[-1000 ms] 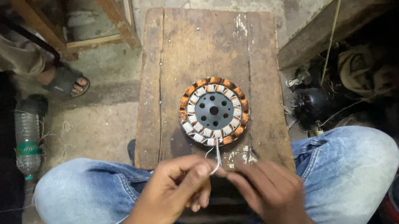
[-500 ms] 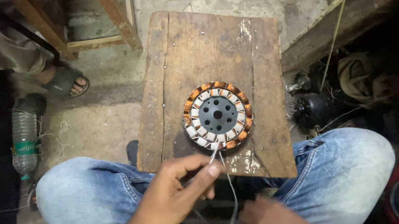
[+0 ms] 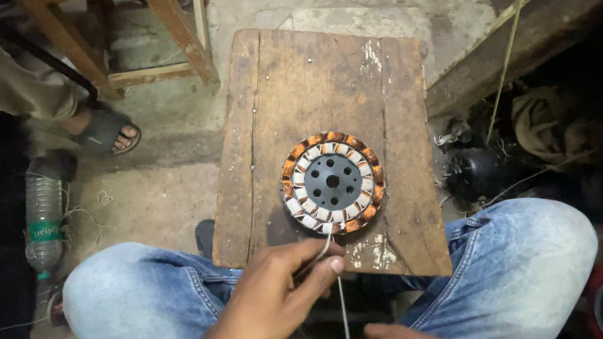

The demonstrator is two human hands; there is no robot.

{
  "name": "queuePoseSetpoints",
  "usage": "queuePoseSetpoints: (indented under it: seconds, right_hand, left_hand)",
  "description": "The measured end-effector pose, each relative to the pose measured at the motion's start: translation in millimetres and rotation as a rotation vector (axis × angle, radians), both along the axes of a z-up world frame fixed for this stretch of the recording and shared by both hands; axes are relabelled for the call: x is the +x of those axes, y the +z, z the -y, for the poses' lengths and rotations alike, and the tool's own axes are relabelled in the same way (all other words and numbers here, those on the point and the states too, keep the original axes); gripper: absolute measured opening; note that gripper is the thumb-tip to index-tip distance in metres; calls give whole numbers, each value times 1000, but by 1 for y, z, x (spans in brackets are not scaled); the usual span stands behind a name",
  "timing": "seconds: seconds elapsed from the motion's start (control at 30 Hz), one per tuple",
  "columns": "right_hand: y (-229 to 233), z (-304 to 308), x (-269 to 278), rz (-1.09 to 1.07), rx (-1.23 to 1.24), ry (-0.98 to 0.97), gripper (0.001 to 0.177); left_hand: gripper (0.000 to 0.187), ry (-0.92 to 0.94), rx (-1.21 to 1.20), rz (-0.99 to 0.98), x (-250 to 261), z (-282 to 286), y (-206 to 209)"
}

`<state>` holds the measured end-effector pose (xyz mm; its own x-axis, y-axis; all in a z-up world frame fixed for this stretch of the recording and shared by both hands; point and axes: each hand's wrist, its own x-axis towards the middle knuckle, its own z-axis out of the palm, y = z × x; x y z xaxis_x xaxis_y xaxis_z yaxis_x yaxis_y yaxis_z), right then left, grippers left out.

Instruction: The person sits on the floor and winds a white wire around the slots of a motor stator placed on a wooden board. The person repeatedly threads the wire through the stator slots and pulls it tight by hand.

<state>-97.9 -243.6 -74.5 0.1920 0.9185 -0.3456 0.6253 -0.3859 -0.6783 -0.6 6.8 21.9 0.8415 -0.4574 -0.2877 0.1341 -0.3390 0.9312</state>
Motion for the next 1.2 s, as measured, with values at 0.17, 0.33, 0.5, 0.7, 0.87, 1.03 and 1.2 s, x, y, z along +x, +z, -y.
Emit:
queuePoseSetpoints:
  seconds: [0.17,0.33,0.5,0.7,0.87,1.03,1.2]
  right_hand:
    - [-29,16,-11,-8,250,-129,22]
    - [-29,13,8,152,112,-308,22]
    - [17,9,30,503,-9,-876,24]
    - [38,-37,52,767,356,-970,34]
    - [17,-24,43,409,370,-432,29]
    - [26,-2,37,131,39,-242,29]
    - [61,-26,53,618,273,-928,29]
  left_hand:
    - [32,-20,40,6,-3,1,8]
    - [38,-199,92,3,-15,-6,19]
    - [33,-238,-139,9,-21,-4,9]
    - [22,-51,-275,66,-27,7,-3]
    - [22,109,-246,-121,-25,-1,-14]
    - [22,124,-264,-134,-31,-5,-16]
    - [20,41,-314,143,-36,1,-12]
